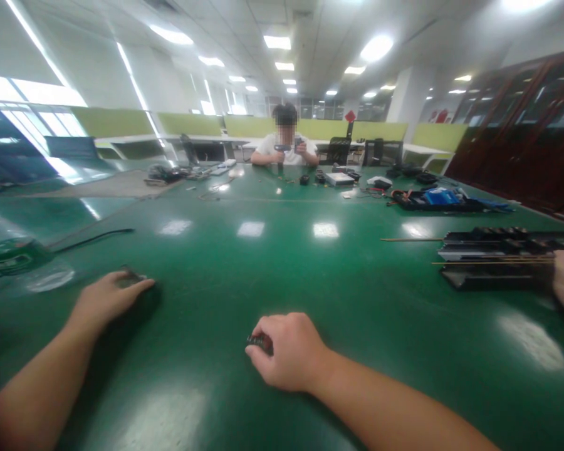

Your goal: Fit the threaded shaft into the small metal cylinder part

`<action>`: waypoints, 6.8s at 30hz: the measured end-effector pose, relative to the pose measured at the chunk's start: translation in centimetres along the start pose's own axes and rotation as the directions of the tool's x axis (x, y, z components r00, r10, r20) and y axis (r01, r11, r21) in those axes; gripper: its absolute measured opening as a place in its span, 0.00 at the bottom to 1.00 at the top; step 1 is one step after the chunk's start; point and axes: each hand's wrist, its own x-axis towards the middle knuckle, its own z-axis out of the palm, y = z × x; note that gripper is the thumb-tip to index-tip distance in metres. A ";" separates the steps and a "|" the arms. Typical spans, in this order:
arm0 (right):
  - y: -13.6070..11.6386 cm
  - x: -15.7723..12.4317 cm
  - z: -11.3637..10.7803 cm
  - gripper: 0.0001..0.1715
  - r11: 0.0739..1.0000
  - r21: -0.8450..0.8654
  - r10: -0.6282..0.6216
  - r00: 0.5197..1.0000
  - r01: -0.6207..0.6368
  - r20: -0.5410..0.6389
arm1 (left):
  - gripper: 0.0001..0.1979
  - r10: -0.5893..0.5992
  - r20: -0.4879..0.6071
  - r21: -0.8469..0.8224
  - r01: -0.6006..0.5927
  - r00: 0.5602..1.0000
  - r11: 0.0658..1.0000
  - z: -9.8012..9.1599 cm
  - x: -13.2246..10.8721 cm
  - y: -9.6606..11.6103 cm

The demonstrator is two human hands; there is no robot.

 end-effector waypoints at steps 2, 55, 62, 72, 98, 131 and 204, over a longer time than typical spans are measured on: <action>0.0 0.0 0.1 0.07 1.000 0.005 0.016 1.000 -0.016 -0.004 | 0.35 -0.003 -0.084 0.023 0.005 0.996 1.000 -0.2 -0.4 0.6; 0.5 0.4 -0.2 0.13 0.996 -0.079 0.058 0.986 -0.046 0.156 | 0.22 0.013 -0.041 0.005 -0.013 0.999 1.000 -0.9 -1.4 3.3; 0.2 0.4 -0.4 0.14 0.993 -0.111 0.048 0.982 -0.028 0.181 | 0.26 -0.014 0.038 0.084 0.011 0.999 0.996 -0.7 -1.3 3.4; 0.3 0.5 -0.5 0.14 0.992 -0.124 0.049 0.980 -0.025 0.192 | 0.37 -0.086 0.260 0.078 0.068 0.962 0.995 -0.3 0.0 1.6; 0.3 0.4 -0.5 0.22 0.985 0.065 0.153 0.982 -0.161 0.113 | 0.09 0.892 0.329 -0.549 -0.705 0.310 0.448 4.3 -11.4 10.0; 0.4 0.4 -0.5 0.08 0.997 0.071 -0.020 0.998 0.015 0.062 | 0.09 0.919 0.242 -0.554 -0.733 0.311 0.394 3.9 -13.1 10.6; 0.8 0.4 -0.3 0.05 0.997 0.029 0.067 0.998 -0.067 -0.011 | 0.06 0.853 0.326 -0.500 -0.691 0.408 0.522 3.4 -12.1 10.0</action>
